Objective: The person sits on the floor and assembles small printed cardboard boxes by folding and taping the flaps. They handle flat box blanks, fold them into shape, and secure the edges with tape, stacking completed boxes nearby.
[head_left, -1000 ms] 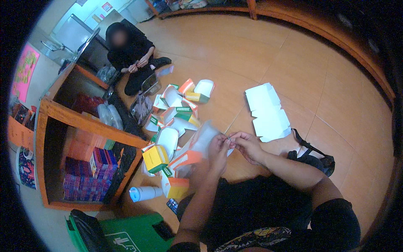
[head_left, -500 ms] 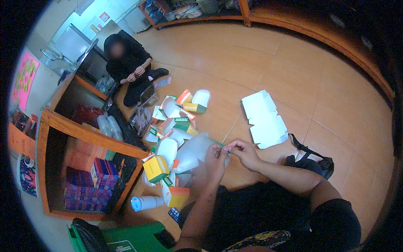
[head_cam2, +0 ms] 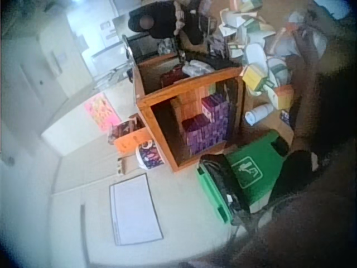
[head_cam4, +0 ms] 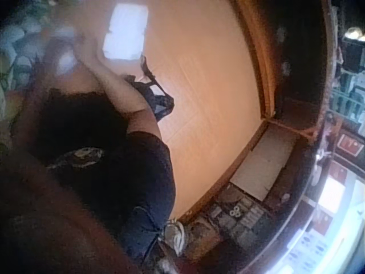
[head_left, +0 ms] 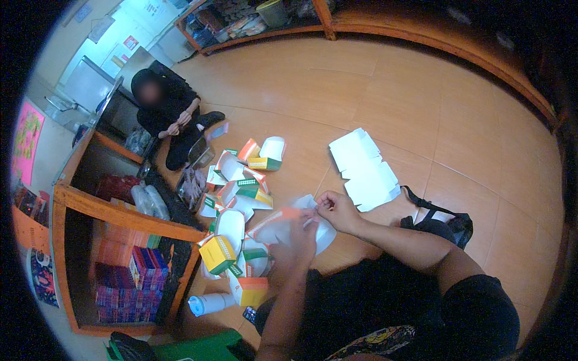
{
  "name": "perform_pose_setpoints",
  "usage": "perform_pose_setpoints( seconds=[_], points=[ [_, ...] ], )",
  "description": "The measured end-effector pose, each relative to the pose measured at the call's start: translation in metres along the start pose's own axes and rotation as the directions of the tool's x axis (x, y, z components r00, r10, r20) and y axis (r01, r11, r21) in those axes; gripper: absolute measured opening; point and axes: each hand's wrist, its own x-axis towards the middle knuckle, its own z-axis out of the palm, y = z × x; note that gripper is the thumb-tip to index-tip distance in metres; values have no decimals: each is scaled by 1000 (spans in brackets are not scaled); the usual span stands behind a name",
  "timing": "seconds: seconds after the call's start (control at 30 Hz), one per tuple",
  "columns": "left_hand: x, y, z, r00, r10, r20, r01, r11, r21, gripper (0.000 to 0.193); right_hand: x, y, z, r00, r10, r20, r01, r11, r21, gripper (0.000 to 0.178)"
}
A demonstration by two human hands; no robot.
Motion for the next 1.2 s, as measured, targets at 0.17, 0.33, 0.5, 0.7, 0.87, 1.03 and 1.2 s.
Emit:
perform_pose_setpoints(
  seconds=[0.17,0.33,0.5,0.7,0.87,1.03,1.2],
  points=[
    [-7,77,2,969,-239,-62,226,961,-161,36,-16,-8,-10,916,-398,58,399,881,-255,8],
    [-5,83,-13,940,-335,68,341,931,-131,44,-17,-14,-6,882,-466,78,464,826,-320,11],
    [-13,-11,-14,962,218,-167,-151,928,340,30,-9,-19,-9,912,-405,68,401,843,-358,12],
    [-7,80,-14,957,-287,42,278,865,-419,26,-4,-18,-6,808,-579,110,564,706,-428,14],
    [7,68,-31,936,-348,-51,309,884,-351,24,5,-31,-15,794,-585,168,591,675,-442,14],
    [13,63,-20,979,-179,-97,114,877,-468,25,7,-23,-22,929,-371,6,355,884,-304,8],
    [1,19,-11,989,-144,-20,132,951,-279,31,0,-19,-4,945,-307,-114,305,952,-38,6]
  ],
)
